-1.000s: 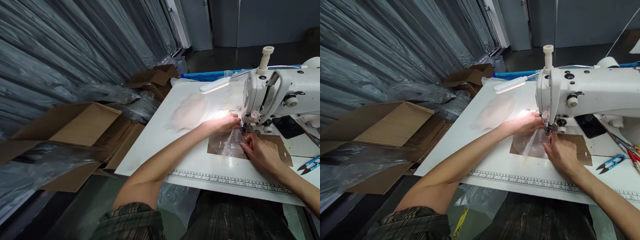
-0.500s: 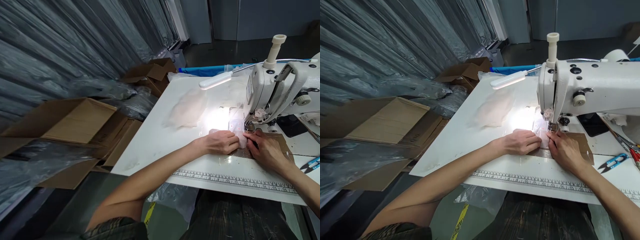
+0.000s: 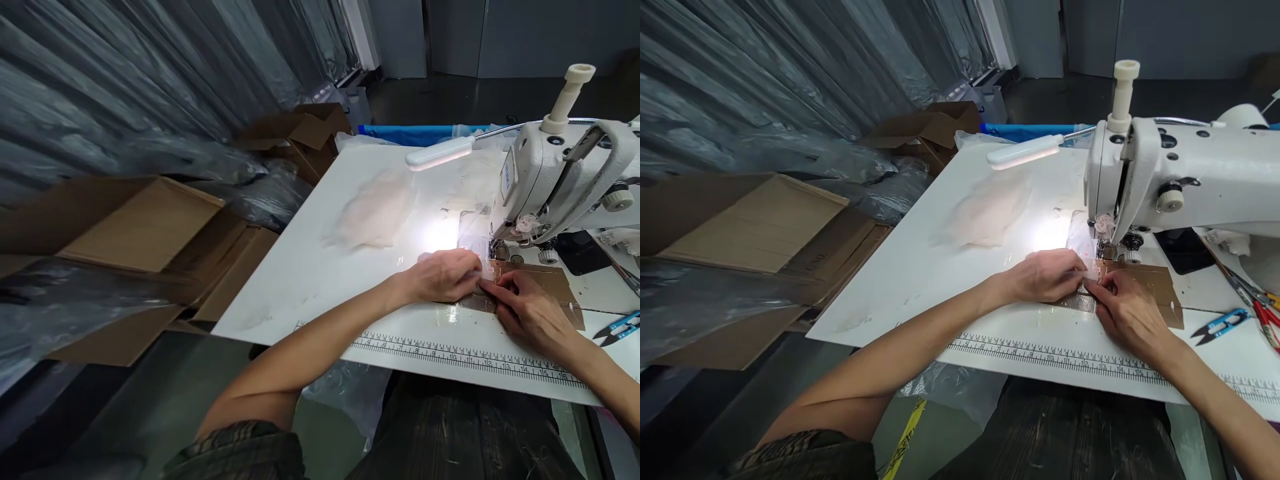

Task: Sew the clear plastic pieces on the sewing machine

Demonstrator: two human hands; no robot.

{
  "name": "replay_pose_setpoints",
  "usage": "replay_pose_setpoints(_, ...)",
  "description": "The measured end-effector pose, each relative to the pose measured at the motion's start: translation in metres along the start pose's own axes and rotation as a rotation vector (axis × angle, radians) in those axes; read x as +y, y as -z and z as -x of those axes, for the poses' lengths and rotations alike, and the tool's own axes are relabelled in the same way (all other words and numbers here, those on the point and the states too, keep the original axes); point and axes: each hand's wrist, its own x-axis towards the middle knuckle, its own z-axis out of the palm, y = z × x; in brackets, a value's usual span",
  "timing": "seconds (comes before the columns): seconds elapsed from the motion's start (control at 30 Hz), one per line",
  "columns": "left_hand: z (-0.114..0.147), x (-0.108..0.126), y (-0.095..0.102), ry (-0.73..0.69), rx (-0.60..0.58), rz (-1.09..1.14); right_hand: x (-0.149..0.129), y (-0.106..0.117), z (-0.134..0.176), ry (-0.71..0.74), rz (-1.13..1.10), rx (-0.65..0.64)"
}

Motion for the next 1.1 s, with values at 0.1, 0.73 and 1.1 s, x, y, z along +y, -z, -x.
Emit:
replay_pose_setpoints(0.1,0.003,-0.003,-0.003,-0.18,-0.017,-0.153,0.005,0.002,0.0,0.01,-0.041,-0.02)
replay_pose_setpoints(0.73,0.002,-0.005,-0.006,-0.297,0.17,-0.272,0.042,-0.004,-0.016,-0.089,0.137,-0.111)
replay_pose_setpoints(1.1,0.003,-0.007,-0.008,-0.278,0.088,-0.262,0.038,0.002,-0.016,-0.022,0.0,-0.004)
